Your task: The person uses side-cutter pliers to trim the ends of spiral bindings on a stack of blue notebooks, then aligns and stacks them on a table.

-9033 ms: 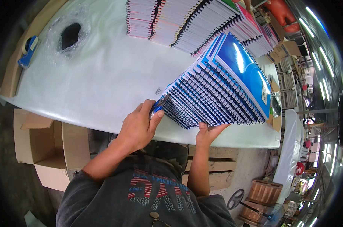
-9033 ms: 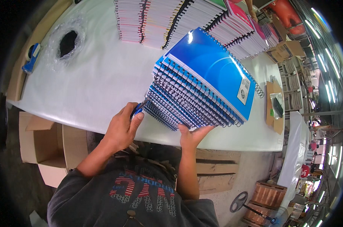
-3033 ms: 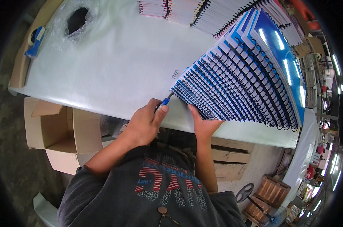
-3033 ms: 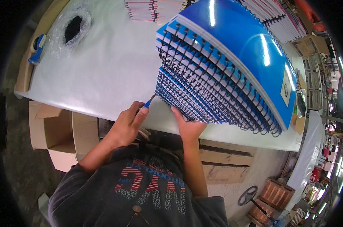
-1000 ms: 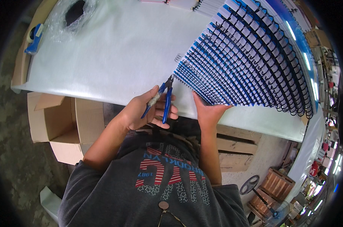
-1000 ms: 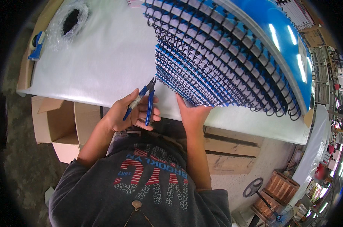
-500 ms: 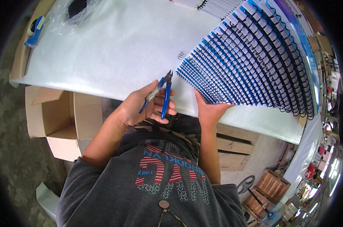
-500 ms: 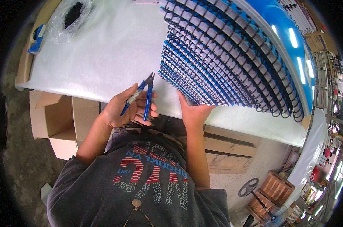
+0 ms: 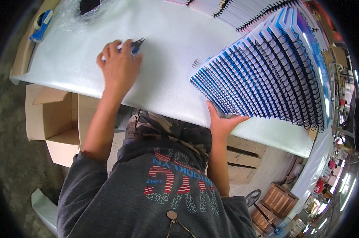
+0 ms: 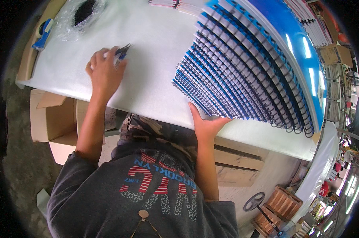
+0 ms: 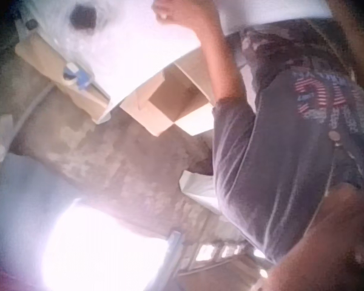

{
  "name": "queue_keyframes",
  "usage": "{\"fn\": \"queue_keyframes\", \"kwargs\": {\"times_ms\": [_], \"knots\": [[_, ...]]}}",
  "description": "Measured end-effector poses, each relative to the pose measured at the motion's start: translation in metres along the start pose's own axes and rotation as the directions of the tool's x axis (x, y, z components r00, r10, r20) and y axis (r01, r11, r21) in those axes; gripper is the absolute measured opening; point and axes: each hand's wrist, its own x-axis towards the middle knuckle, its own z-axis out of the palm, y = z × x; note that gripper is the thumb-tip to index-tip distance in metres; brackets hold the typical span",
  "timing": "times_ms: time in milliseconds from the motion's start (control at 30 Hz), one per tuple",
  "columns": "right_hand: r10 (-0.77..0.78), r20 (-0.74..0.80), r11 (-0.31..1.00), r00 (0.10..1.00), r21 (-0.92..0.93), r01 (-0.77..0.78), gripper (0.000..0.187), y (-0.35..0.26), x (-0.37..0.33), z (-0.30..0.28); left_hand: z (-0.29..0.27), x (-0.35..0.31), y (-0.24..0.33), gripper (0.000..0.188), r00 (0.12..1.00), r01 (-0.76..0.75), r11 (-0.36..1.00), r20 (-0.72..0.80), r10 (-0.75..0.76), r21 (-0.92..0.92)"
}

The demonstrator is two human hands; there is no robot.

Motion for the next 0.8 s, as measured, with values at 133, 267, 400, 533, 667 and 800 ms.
{"fn": "queue_keyframes", "kwargs": {"times_ms": [133,267,400,533,667,800], "knots": [[0.035,-0.015,0.999,0.999,0.027,-0.034,0.124,0.006,-0.005,-0.002,0.004,0.019,0.037,0.038,0.945,-0.158,0.804,0.15,0.292,-0.573],[0.045,-0.036,0.999,0.998,-0.008,-0.045,0.124,0.013,-0.012,0.0,0.033,0.02,0.076,0.034,0.804,-0.401,0.629,0.073,0.59,-0.666],[0.072,-0.049,0.997,0.996,0.04,-0.07,0.121,0.012,-0.017,-0.002,0.03,0.025,0.071,0.024,0.725,-0.273,0.574,0.228,0.65,-0.772],[0.077,-0.002,0.996,0.997,0.051,-0.076,0.12,0.009,-0.014,-0.006,0.0,0.083,0.021,0.022,0.954,-0.295,0.693,-0.159,0.256,-0.657],[0.056,-0.05,0.998,0.997,-0.008,-0.057,0.118,0.025,-0.026,-0.01,-0.021,0.152,-0.066,0.034,0.913,-0.026,0.931,-0.389,-0.127,-0.364],[-0.04,-0.127,0.985,0.991,0.162,0.061,0.092,0.002,-0.011,-0.01,-0.007,0.15,-0.099,0.049,0.893,0.213,0.859,-0.265,-0.365,-0.466]]}}
